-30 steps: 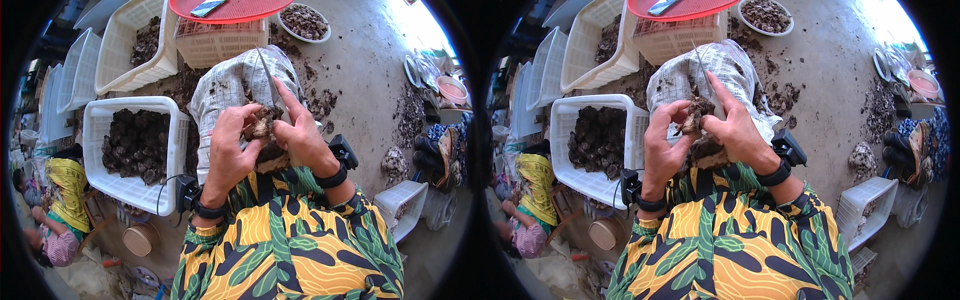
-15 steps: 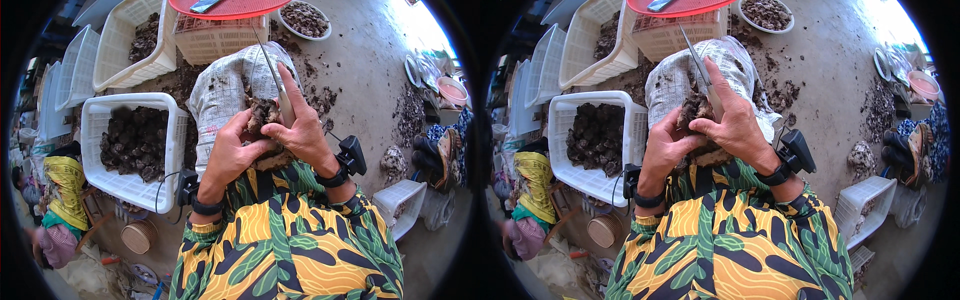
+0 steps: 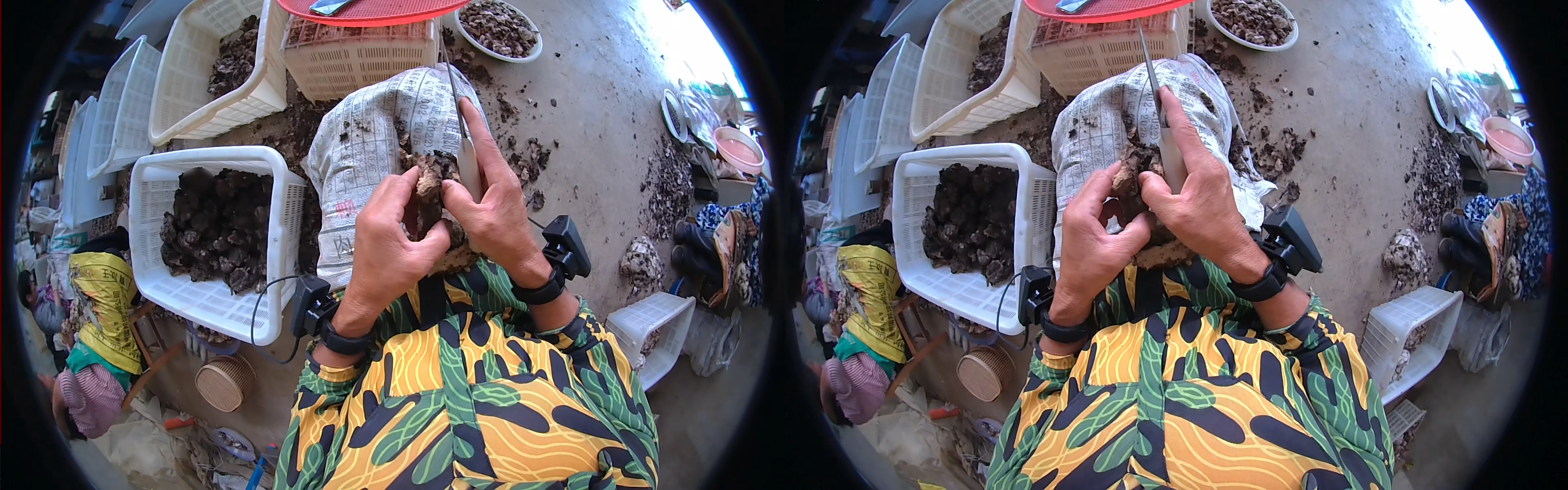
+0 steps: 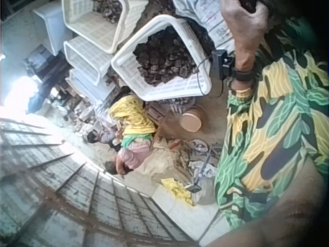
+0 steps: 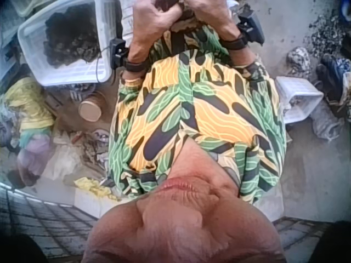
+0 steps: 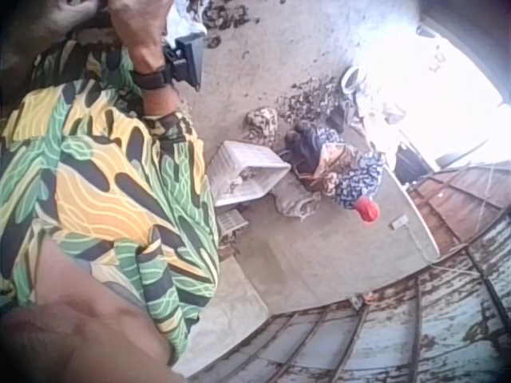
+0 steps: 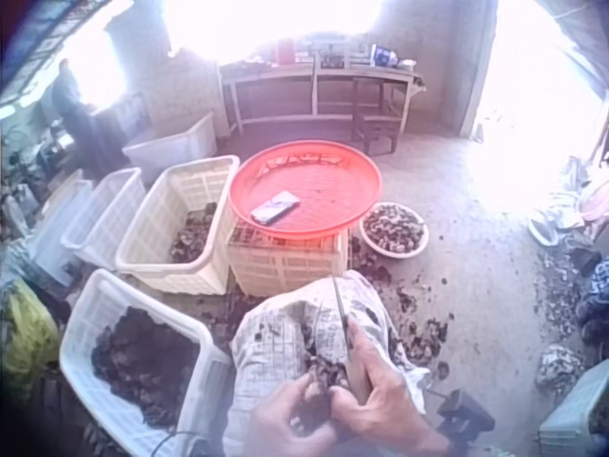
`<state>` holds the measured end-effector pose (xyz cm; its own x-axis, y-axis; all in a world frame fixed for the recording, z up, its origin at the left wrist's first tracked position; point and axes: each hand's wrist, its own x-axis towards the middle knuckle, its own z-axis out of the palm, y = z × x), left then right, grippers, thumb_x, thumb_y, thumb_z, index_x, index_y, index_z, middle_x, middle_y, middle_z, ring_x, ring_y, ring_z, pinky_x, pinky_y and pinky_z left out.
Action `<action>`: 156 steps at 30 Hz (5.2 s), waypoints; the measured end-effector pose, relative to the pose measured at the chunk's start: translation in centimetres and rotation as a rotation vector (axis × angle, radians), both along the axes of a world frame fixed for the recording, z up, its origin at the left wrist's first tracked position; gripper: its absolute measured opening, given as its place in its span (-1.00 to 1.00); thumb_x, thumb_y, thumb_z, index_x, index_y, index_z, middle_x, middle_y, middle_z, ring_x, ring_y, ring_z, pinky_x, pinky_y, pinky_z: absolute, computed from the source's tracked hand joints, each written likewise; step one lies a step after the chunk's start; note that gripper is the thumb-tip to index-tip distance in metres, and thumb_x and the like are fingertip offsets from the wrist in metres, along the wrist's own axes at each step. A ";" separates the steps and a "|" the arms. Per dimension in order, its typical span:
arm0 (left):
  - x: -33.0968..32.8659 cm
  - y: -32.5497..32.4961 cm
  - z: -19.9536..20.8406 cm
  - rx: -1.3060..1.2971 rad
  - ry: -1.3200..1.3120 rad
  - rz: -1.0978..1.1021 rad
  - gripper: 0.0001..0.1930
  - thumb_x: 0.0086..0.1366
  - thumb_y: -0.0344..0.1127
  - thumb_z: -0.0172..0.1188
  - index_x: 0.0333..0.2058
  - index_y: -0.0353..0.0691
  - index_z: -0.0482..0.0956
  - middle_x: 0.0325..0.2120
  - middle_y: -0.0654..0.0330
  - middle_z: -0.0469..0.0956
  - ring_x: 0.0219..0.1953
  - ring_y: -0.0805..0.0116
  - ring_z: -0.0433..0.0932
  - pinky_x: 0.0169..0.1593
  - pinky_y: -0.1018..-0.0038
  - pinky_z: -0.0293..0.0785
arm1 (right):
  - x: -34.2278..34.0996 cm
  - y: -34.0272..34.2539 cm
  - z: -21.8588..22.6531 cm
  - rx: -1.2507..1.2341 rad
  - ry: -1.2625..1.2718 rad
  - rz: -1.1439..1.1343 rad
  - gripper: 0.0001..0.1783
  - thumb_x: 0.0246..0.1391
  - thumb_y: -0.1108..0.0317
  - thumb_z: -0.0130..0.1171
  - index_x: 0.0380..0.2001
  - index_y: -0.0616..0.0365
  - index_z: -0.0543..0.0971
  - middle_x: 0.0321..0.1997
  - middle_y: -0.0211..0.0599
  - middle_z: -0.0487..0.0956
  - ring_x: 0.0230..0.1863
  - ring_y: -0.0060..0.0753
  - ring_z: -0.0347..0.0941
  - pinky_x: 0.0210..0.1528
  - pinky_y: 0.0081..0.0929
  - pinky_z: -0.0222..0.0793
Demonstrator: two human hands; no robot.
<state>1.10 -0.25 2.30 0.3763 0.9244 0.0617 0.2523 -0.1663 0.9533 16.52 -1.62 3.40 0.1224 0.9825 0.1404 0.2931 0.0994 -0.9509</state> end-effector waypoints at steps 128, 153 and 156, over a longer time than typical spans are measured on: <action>-1.6 0.5 -1.4 -0.758 -0.949 -0.145 -0.73 0.20 -0.49 0.23 -0.10 -0.36 0.54 -0.23 0.17 0.61 -0.30 0.53 0.53 -0.32 0.60 0.47 | 0.0 -0.9 0.4 -0.358 0.888 0.173 -0.12 0.04 0.49 0.17 0.39 0.09 0.00 -0.27 -0.43 0.45 -0.48 -0.72 0.34 -0.54 -0.77 0.31; -1.6 1.3 -1.9 -0.672 -0.725 -0.091 -0.74 0.19 -0.43 0.29 -0.14 -0.30 0.51 -0.43 0.31 0.54 -0.45 0.61 0.47 -0.44 0.67 0.42 | -0.4 -0.9 0.4 -0.140 0.276 0.056 -0.12 -0.01 0.59 0.10 0.39 0.02 0.05 -0.38 -0.52 0.38 -0.48 -0.80 0.27 -0.45 -0.80 0.27; -1.3 1.1 -1.2 -0.553 -0.527 -0.053 -0.75 0.17 -0.42 0.31 -0.18 -0.29 0.52 -0.46 0.33 0.54 -0.46 0.66 0.45 -0.44 0.70 0.40 | -0.6 -0.8 0.1 -0.026 0.025 0.043 -0.14 -0.04 0.61 0.10 0.37 0.03 0.10 -0.38 -0.51 0.38 -0.43 -0.77 0.29 -0.37 -0.76 0.31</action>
